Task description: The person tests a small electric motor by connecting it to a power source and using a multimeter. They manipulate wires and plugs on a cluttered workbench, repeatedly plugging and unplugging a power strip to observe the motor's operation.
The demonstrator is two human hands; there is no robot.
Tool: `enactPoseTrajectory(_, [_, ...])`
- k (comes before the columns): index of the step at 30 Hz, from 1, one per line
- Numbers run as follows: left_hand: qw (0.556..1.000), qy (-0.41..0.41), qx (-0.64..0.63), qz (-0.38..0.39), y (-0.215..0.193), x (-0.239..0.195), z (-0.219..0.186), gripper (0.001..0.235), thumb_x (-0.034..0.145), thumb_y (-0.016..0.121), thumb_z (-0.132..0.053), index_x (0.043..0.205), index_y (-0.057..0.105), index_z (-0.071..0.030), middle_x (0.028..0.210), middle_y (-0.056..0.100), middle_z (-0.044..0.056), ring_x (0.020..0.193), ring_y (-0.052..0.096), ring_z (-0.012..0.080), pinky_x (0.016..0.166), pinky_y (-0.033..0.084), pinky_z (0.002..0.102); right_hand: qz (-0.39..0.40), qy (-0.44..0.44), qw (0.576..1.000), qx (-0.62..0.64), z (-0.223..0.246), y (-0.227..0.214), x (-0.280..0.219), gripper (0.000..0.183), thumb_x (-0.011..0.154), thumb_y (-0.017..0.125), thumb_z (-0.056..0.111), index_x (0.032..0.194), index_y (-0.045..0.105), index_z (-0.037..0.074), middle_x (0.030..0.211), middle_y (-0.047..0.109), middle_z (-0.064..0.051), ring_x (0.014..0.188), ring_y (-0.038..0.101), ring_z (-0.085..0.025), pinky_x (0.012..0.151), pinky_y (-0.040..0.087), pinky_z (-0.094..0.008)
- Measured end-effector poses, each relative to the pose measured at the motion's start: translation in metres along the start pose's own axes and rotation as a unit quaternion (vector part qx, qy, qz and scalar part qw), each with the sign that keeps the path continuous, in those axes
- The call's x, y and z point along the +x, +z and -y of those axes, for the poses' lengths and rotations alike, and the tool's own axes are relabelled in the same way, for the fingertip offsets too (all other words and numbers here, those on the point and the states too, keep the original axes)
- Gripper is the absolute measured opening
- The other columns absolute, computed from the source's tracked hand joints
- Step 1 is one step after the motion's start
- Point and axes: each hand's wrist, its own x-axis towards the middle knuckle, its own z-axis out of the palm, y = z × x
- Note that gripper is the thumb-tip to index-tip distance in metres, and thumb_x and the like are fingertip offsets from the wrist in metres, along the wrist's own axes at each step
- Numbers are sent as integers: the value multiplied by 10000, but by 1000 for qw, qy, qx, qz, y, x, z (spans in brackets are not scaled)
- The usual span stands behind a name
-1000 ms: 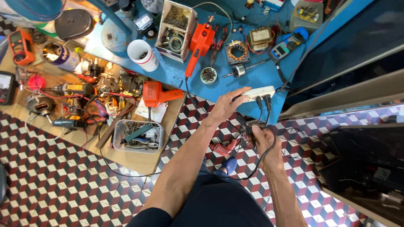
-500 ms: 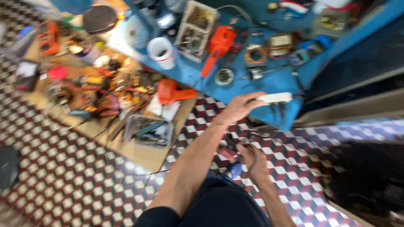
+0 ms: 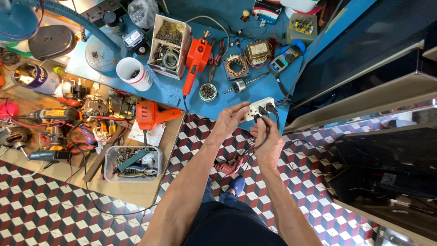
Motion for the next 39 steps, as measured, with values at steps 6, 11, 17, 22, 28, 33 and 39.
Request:
enactPoseTrajectory(6, [1000, 7, 19, -9, -2, -3, -2, 453, 979, 672, -364, 1325, 715, -74, 887, 700, 1, 806, 613, 69, 778, 590, 270, -2, 4, 1000, -18, -3, 13, 3, 338, 1050, 578, 217, 1196, 676, -72, 901, 771, -148, 824, 789, -186, 730, 633, -289])
enactPoseTrajectory(11, [1000, 10, 24, -14, -1, -4, -5, 455, 977, 655, -377, 1320, 708, -83, 940, 742, 15, 843, 650, 71, 787, 599, 272, -1, 17, 1000, 1, -5, 20, 7, 342, 1053, 581, 207, 1175, 674, -98, 878, 758, -158, 818, 787, -197, 737, 640, -292])
enactPoseTrajectory(17, [998, 13, 51, -25, -2, -1, -2, 451, 980, 649, -388, 1320, 706, -98, 908, 756, 36, 805, 667, 81, 764, 600, 274, 7, -2, 1000, 0, -7, 21, 10, 336, 1054, 573, 194, 1182, 672, -100, 881, 758, -149, 814, 785, -199, 725, 639, -296])
enactPoseTrajectory(22, [999, 0, 26, -27, -1, 2, 5, 425, 994, 662, -377, 1301, 735, -92, 833, 713, 46, 758, 635, 79, 723, 588, 272, 20, -12, 999, -28, -9, 21, 14, 326, 1049, 571, 183, 1189, 675, -93, 874, 755, -139, 812, 784, -195, 717, 641, -295])
enactPoseTrajectory(28, [998, -7, 58, -25, -3, 3, 5, 416, 994, 652, -351, 1306, 723, -85, 798, 706, 36, 723, 617, 72, 684, 554, 254, 31, -28, 998, -45, -12, 26, 18, 325, 1046, 590, 185, 1204, 672, -87, 852, 748, -137, 768, 761, -171, 688, 613, -288])
enactPoseTrajectory(33, [999, 11, 25, -19, -1, 0, 0, 432, 996, 657, -364, 1311, 713, -74, 839, 717, 15, 766, 613, 51, 718, 563, 247, 35, -24, 998, -47, -18, 26, 20, 314, 1032, 617, 183, 1202, 680, -74, 848, 736, -129, 731, 732, -159, 671, 596, -286])
enactPoseTrajectory(39, [998, 12, 53, -27, -4, -7, -8, 430, 980, 658, -347, 1290, 722, -55, 801, 716, 26, 728, 620, 69, 684, 540, 253, 22, -53, 996, -64, -30, 30, 15, 304, 1032, 635, 181, 1205, 688, -63, 862, 727, -138, 732, 692, -173, 668, 559, -307])
